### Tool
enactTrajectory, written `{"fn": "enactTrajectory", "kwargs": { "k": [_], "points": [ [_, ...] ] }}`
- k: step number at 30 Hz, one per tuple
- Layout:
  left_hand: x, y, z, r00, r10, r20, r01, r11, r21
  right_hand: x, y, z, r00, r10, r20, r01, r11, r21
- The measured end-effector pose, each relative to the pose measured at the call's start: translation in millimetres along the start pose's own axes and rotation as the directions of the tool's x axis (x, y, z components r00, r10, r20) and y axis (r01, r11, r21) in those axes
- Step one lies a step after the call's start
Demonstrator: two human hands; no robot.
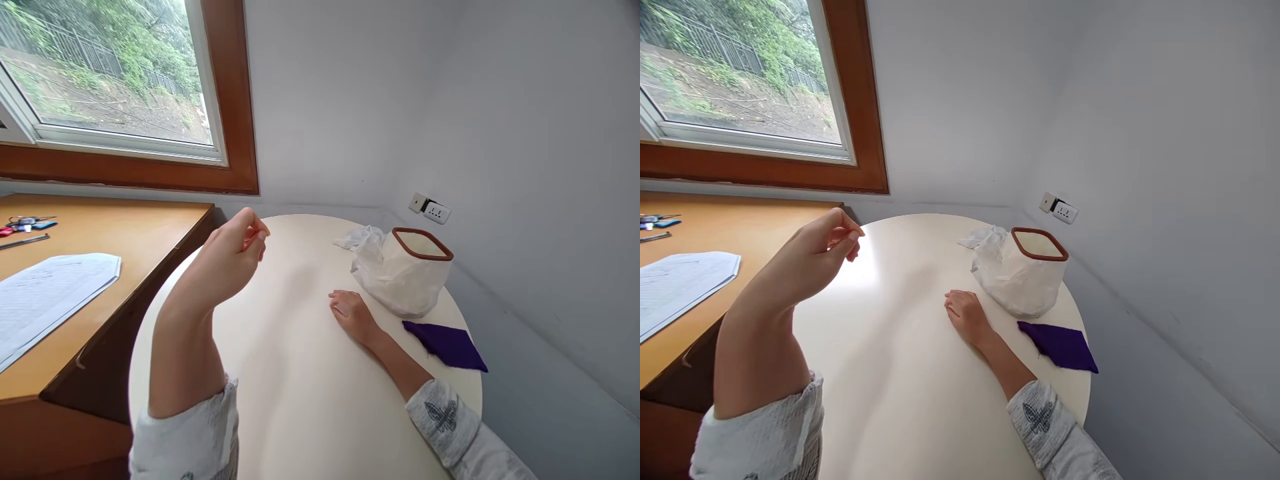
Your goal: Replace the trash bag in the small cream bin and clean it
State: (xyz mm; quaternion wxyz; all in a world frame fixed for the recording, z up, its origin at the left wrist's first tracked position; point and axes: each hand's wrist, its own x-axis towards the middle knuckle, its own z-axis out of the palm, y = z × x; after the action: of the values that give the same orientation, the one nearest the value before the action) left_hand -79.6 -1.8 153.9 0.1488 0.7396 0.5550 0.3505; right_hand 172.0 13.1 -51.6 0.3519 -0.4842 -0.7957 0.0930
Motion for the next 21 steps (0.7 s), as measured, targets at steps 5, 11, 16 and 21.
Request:
{"fn": "enactTrajectory", "kwargs": {
  "k": [5, 11, 16, 21],
  "points": [
    [0, 4, 4, 1.0, 0.003, -0.004, -0.003, 0.999, 0.038, 1, 0, -1, 0.982, 0.113, 0.15, -0.102, 0.991, -0.082],
    [2, 7, 9, 1.0, 0.0, 0.015, -0.001, 0.997, 0.071, 4, -8, -5, 0.905, 0.216, 0.366, -0.123, 0.958, -0.259],
    [4, 8, 15, 0.999, 0.022, 0.032, -0.024, 0.997, 0.076, 6, -12, -7, 0.868, 0.259, 0.424, -0.115, 0.935, -0.337],
    [2, 15, 20, 0.998, 0.022, 0.064, -0.026, 0.998, 0.058, 6, -12, -8, 0.862, 0.263, 0.433, -0.125, 0.939, -0.321]
  ]
}}
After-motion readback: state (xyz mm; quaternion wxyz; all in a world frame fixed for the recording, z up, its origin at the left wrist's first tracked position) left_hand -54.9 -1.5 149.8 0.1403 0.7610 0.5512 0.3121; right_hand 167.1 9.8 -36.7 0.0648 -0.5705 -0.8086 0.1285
